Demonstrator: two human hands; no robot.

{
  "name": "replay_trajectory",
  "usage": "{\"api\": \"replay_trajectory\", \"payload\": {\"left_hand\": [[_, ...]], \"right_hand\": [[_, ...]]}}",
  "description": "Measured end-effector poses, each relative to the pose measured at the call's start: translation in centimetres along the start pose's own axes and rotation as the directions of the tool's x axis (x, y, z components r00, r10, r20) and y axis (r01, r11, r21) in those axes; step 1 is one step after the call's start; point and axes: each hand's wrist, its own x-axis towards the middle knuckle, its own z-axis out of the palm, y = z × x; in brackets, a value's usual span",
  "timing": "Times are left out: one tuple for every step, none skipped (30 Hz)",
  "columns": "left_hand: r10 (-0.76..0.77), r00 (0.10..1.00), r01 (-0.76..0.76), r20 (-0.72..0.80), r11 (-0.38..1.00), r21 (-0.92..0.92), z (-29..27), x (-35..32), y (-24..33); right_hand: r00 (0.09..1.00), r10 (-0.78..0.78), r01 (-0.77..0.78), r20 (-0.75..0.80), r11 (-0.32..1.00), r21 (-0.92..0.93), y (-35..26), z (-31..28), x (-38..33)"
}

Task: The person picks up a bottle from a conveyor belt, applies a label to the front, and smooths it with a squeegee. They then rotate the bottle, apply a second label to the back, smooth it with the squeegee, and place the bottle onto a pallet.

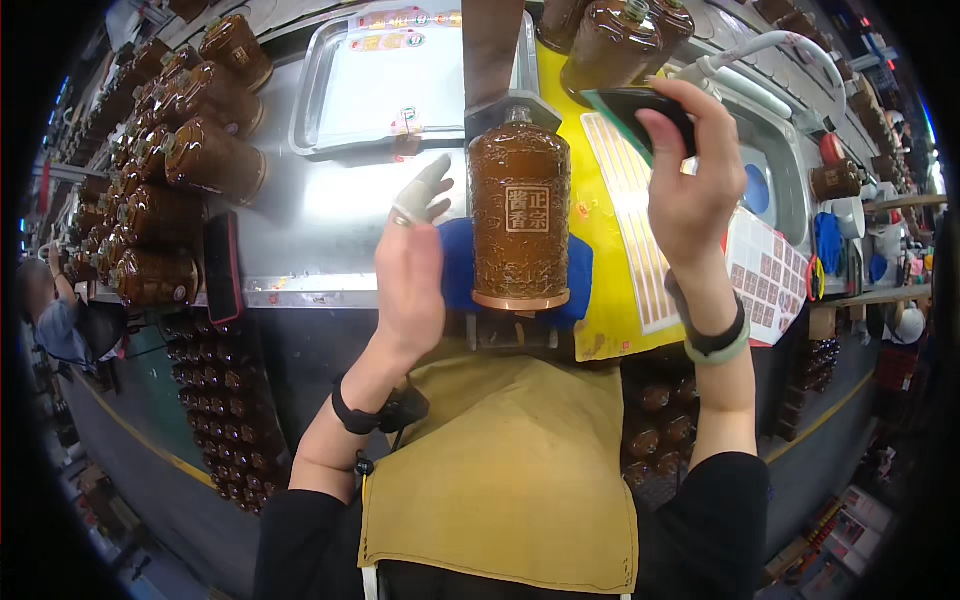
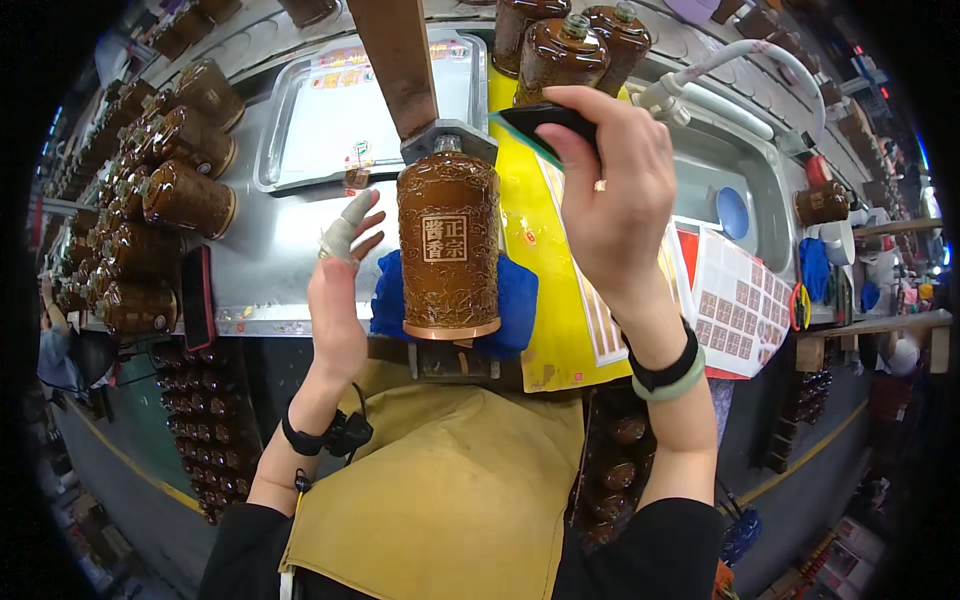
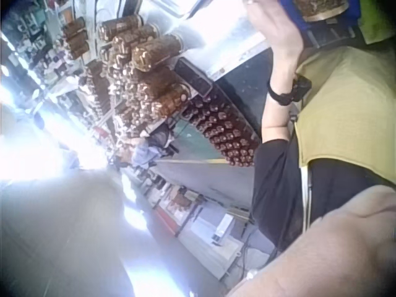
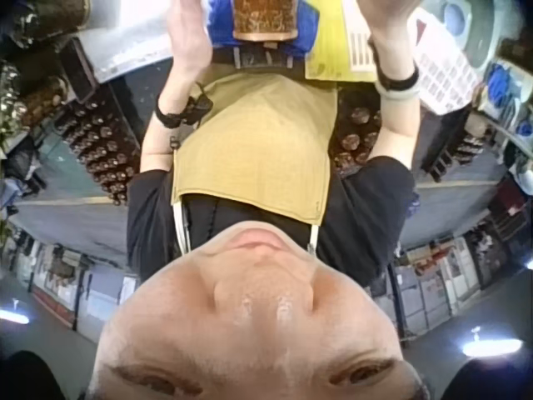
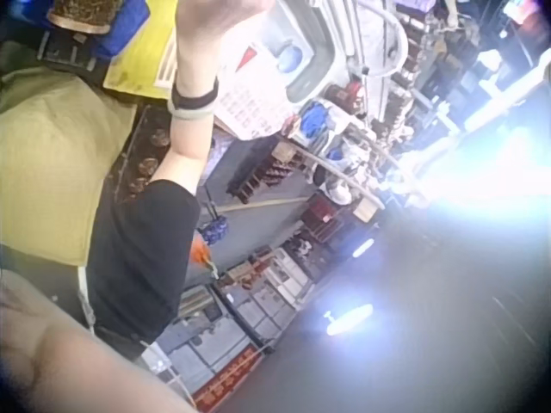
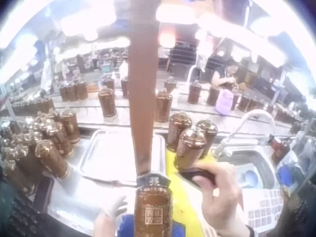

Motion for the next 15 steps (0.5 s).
{"api": "replay_trajectory", "payload": {"left_hand": [[0.206, 0.974, -0.218, 0.094, 0.964, 0.149, -0.1, 0.3, 0.2], [0.383, 0.898, -0.431, 0.215, 0.861, 0.269, -0.2, 0.5, 0.5], [0.371, 0.870, -0.482, 0.325, 0.778, 0.403, -0.3, 0.7, 0.9], [0.367, 0.870, -0.481, 0.329, 0.778, 0.404, -0.2, 0.7, 1.2], [0.375, 0.853, -0.517, 0.362, 0.697, 0.496, 0.0, 0.7, 1.5], [0.380, 0.833, -0.552, 0.401, 0.606, 0.573, 0.2, 0.8, 1.8], [0.356, 0.838, -0.546, 0.414, 0.578, 0.607, 0.4, 0.9, 2.1], [0.353, 0.837, -0.547, 0.418, 0.580, 0.605, 0.5, 1.0, 2.5], [0.320, 0.834, -0.550, 0.449, 0.551, 0.627, 0.5, 1.1, 3.0], [0.286, 0.830, -0.553, 0.478, 0.522, 0.649, 0.6, 1.1, 3.5], [0.284, 0.831, -0.553, 0.478, 0.521, 0.651, 0.8, 1.1, 4.0], [0.272, 0.823, -0.564, 0.499, 0.497, 0.659, 1.1, 1.0, 4.4], [0.259, 0.815, -0.575, 0.519, 0.473, 0.667, 1.3, 0.8, 4.6], [0.257, 0.815, -0.574, 0.519, 0.472, 0.669, 1.3, 0.7, 4.5], [0.256, 0.811, -0.580, 0.526, 0.469, 0.666, 1.3, 0.5, 4.5]], "right_hand": [[1.000, 0.007, -0.007, -0.005, 1.000, 0.000, -0.2, -0.4, -0.4], [0.998, 0.057, -0.056, -0.025, 0.998, 0.040, -0.4, -0.9, -0.8], [0.994, 0.106, -0.103, -0.040, 0.991, 0.082, -0.6, -1.3, -1.3], [0.993, 0.112, -0.108, -0.041, 0.991, 0.083, -0.8, -1.6, -1.8], [0.990, 0.137, -0.134, -0.031, 0.986, 0.098, -1.0, -1.8, -2.4], [0.986, 0.164, -0.161, -0.024, 0.981, 0.106, -1.1, -2.1, -3.0], [0.980, 0.197, -0.193, -0.019, 0.974, 0.122, -0.8, -2.2, -3.7], [0.979, 0.201, -0.198, -0.019, 0.973, 0.119, -0.8, -2.3, -4.3], [0.969, 0.246, -0.241, -0.023, 0.962, 0.132, -0.8, -2.4, -4.6], [0.957, 0.289, -0.282, -0.027, 0.948, 0.146, -0.8, -2.3, -4.9], [0.947, 0.321, -0.312, -0.031, 0.935, 0.167, -0.7, -2.2, -5.2], [0.946, 0.323, -0.313, -0.031, 0.934, 0.169, -0.7, -2.1, -5.4], [0.932, 0.361, -0.349, -0.032, 0.917, 0.195, -0.8, -1.9, -5.5], [0.917, 0.399, -0.383, -0.032, 0.897, 0.220, -0.9, -1.7, -5.6], [0.915, 0.402, -0.385, -0.037, 0.897, 0.217, -1.0, -1.7, -5.5]]}}
